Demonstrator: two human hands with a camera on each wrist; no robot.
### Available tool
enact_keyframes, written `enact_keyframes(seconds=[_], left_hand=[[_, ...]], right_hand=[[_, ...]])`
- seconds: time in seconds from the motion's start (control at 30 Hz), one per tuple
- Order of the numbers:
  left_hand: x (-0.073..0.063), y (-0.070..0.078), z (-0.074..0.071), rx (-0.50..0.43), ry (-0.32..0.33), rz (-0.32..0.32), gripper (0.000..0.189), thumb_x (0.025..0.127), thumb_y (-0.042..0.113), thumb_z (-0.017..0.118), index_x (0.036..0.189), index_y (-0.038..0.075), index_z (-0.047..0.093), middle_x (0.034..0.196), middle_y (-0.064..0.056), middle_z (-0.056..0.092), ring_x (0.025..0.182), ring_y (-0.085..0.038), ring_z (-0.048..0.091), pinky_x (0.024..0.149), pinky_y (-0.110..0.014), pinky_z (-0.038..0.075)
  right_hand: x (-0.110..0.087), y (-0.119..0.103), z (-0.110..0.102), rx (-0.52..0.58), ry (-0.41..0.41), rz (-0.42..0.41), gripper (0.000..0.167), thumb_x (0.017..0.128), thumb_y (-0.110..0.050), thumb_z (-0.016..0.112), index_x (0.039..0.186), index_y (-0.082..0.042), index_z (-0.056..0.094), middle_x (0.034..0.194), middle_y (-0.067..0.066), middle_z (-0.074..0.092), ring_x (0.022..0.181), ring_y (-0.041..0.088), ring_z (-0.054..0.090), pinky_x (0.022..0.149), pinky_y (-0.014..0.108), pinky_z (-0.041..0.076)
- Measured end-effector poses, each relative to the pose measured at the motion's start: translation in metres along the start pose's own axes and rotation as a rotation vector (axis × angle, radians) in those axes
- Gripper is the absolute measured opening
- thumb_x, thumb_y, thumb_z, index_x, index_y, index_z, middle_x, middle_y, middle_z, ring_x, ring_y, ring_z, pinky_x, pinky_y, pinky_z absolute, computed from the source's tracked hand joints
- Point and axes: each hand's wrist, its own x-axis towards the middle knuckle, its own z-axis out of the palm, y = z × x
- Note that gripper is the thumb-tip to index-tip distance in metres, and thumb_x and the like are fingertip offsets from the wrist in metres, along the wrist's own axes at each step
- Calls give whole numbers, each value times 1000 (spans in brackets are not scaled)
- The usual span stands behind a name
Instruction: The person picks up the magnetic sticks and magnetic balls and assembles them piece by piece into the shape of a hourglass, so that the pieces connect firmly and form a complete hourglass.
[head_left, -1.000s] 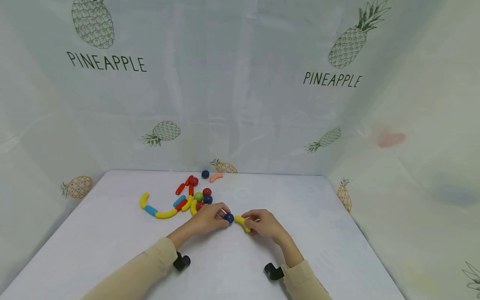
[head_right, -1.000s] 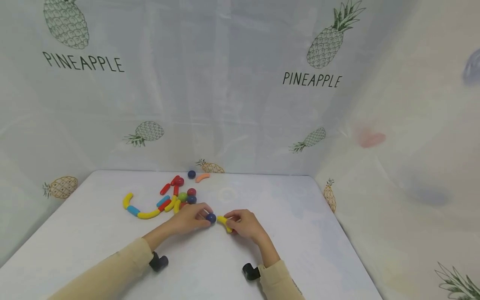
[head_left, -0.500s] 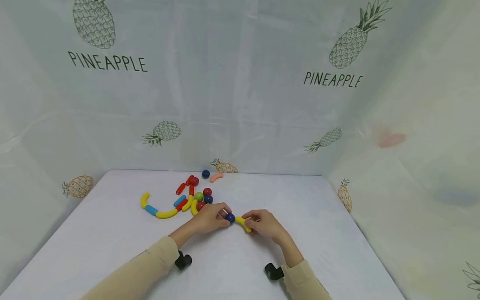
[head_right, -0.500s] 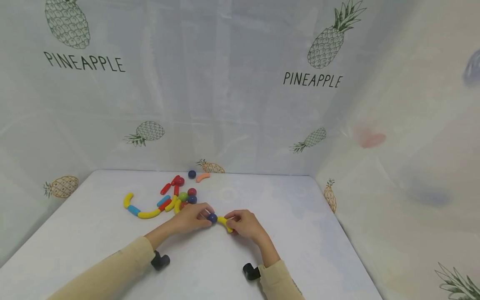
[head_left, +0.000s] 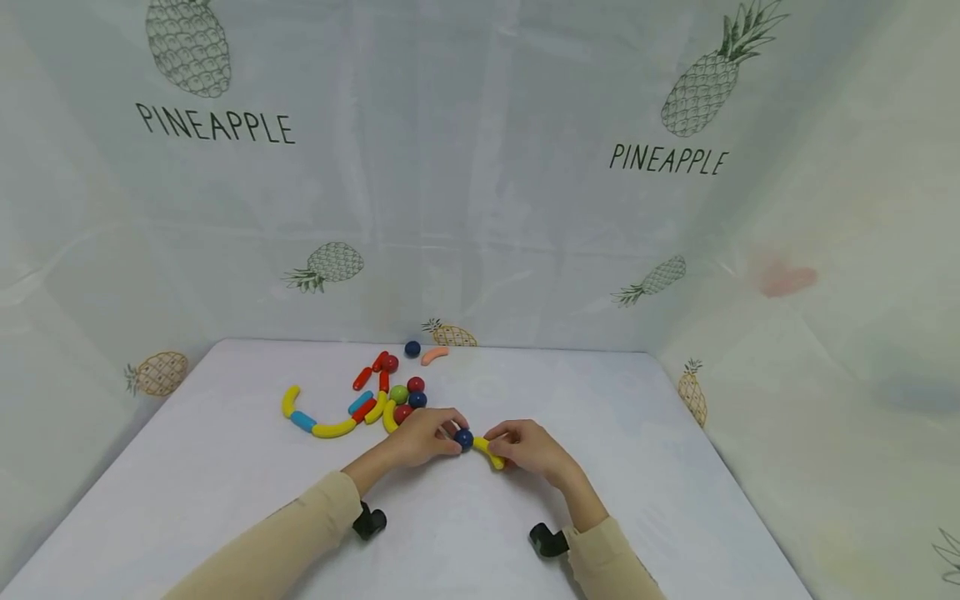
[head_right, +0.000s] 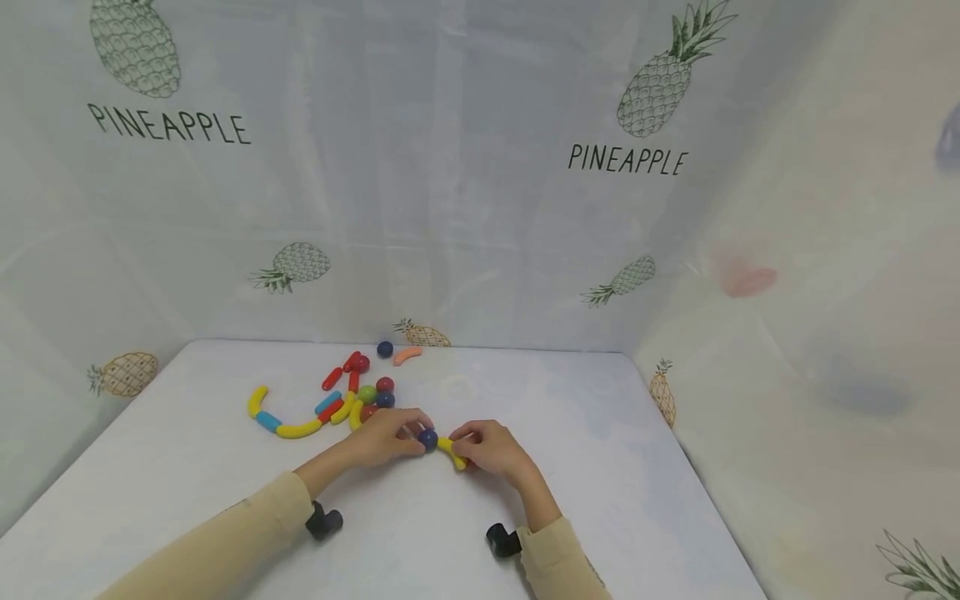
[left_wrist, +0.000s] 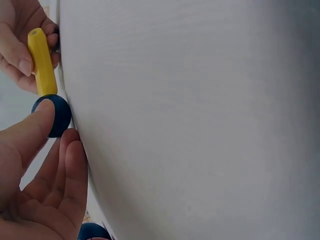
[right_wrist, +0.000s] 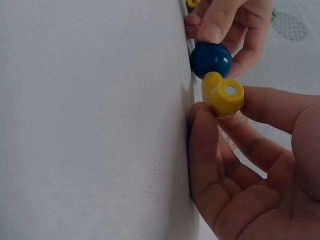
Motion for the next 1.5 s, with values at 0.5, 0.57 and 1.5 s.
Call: enact_keyframes(seconds=[0.5, 0.57, 1.5], left_hand=[[5, 3, 5, -23, 21, -22, 27, 94, 16, 83, 117, 21, 69, 108, 5, 74, 95, -13, 67, 92, -38, 60], [5, 3, 6, -27, 21, -25, 27, 94, 16, 83, 116, 21, 68, 108, 4, 75, 94, -13, 68, 92, -39, 60], [-13, -34, -69, 112, 340, -148, 31, 93, 9, 83, 122, 13, 73, 112, -4, 74, 98, -23, 63, 83, -34, 61]], right_hand=[[7, -5, 4, -33, 7, -20, 20, 98, -23, 74, 112, -8, 78, 84, 0, 69, 69, 13, 58, 66, 29, 49], [7, -6, 5, -32, 11, -33, 20, 98, -22, 74, 112, -8, 78, 85, 0, 69, 69, 13, 59, 66, 29, 49], [3, -10, 3, -125, 11, -65, 28, 99, -21, 73, 125, -11, 76, 94, 3, 69, 70, 14, 60, 63, 30, 50]])
